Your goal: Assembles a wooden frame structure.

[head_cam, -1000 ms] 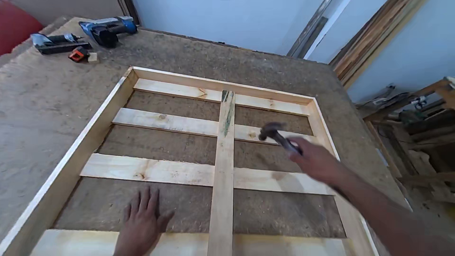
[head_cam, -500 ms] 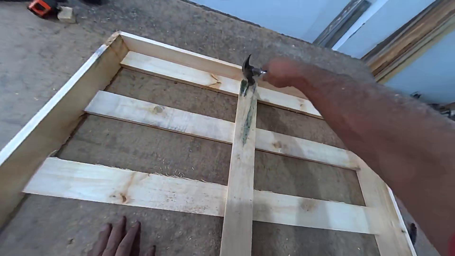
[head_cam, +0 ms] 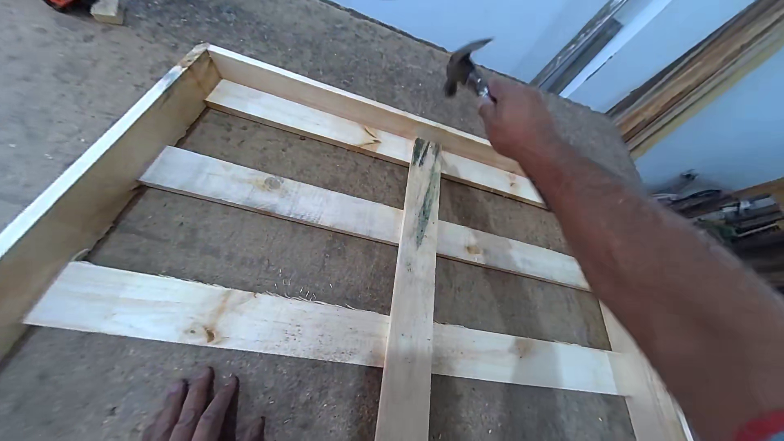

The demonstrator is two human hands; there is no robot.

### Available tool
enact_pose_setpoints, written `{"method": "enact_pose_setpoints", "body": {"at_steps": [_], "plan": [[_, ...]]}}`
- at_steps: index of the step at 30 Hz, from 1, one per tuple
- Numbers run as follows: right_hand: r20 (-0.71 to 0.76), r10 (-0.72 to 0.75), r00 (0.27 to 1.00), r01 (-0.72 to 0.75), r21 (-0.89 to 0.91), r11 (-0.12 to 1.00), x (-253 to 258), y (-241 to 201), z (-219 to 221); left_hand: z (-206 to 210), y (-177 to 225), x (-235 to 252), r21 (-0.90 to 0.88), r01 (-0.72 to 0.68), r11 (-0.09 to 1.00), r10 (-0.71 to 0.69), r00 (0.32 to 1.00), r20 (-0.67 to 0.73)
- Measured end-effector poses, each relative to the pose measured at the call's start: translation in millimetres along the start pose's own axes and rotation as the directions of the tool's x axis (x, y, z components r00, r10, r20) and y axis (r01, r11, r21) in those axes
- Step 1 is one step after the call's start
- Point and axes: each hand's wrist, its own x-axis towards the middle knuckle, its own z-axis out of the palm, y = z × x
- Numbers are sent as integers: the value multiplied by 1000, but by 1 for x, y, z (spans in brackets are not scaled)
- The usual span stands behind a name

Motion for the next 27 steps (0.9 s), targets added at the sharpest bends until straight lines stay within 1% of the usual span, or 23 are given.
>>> {"method": "enact_pose_setpoints", "body": {"at_steps": [1, 2, 3, 4, 5, 6, 7, 8, 10, 11, 13, 14, 15, 16, 18, 19, 20, 22, 23, 24, 25, 26, 27], "plan": [[-110, 24, 994, -12, 114, 993, -7, 0, 15, 0, 0, 1, 5, 2, 1000, -2, 1000, 4], [-154, 41, 987, -11, 191, 981, -13, 4, 37, 0, 0, 1, 10, 2, 1000, -2, 1000, 4], [-94, 61, 994, -39, 224, 974, -17, 11, 58, 0, -1, 0, 14, -2, 1000, 1, 1000, 3], [51, 107, 993, -115, 217, 969, -17, 16, 71, 1, -1, 1, 16, -4, 1000, 4, 1000, 2], [186, 186, 965, -222, 198, 955, -10, 17, 72, 1, -1, 2, 18, -7, 1000, 7, 1000, -3], [272, 250, 929, -307, 195, 931, 1, 16, 64, 1, -1, 2, 21, -5, 1000, 5, 1000, -1], [303, 276, 912, -349, 222, 910, 6, 12, 54, 0, -2, 1, 26, -3, 1000, 3, 1000, -1], [268, 274, 924, -346, 277, 896, 7, 8, 47, 0, -2, 1, 27, 1, 1000, -1, 1000, 4], [105, 251, 962, -272, 382, 883, -1, 5, 51, 0, -1, 1, 25, 10, 1000, -11, 1000, 22], [81, 241, 967, -254, 379, 890, -7, 4, 62, 0, -1, 1, 27, 10, 1000, -10, 1000, 22], [222, 263, 939, -320, 276, 907, -7, 7, 73, 1, -2, 3, 30, 4, 1000, -4, 1000, 8], [304, 268, 914, -336, 202, 920, 0, 7, 65, 2, -2, 3, 30, 4, 1000, -4, 1000, 2], [370, 255, 894, -321, 131, 938, 8, 2, 48, 2, -2, 2, 26, 7, 1000, -7, 1000, 3], [377, 217, 901, -266, 85, 960, 12, -3, 32, 1, -2, 1, 22, 9, 1000, -9, 1000, 8], [241, 100, 965, -121, 73, 990, 14, -10, 10, 1, -1, 2, 16, 11, 1000, -11, 1000, 14], [176, 54, 983, -70, 87, 994, 14, -12, 9, 0, -1, 2, 14, 11, 1000, -11, 1000, 17], [170, 26, 985, -39, 74, 996, 11, -13, 12, 0, -2, 1, 13, 7, 1000, -8, 1000, 14], [330, 17, 944, 12, -85, 996, 14, -10, 15, 1, -2, 3, 8, 1, 1000, -1, 1000, 3], [428, 57, 902, 32, -200, 979, 22, -12, 8, 1, -3, 3, 6, 3, 1000, -3, 1000, 4], [479, 79, 874, 73, -290, 954, 30, -16, -2, 1, -3, 2, 4, 7, 1000, -7, 1000, 11], [476, 63, 877, 117, -340, 933, 34, -18, -10, 1, -4, 2, 3, 7, 1000, -7, 1000, 10], [409, 16, 912, 132, -330, 935, 36, -15, -19, 1, -4, 3, 3, 8, 1000, -8, 1000, 8], [305, -31, 952, 113, -253, 961, 31, -9, -22, 1, -4, 3, 3, 8, 1000, -8, 1000, 7]]}}
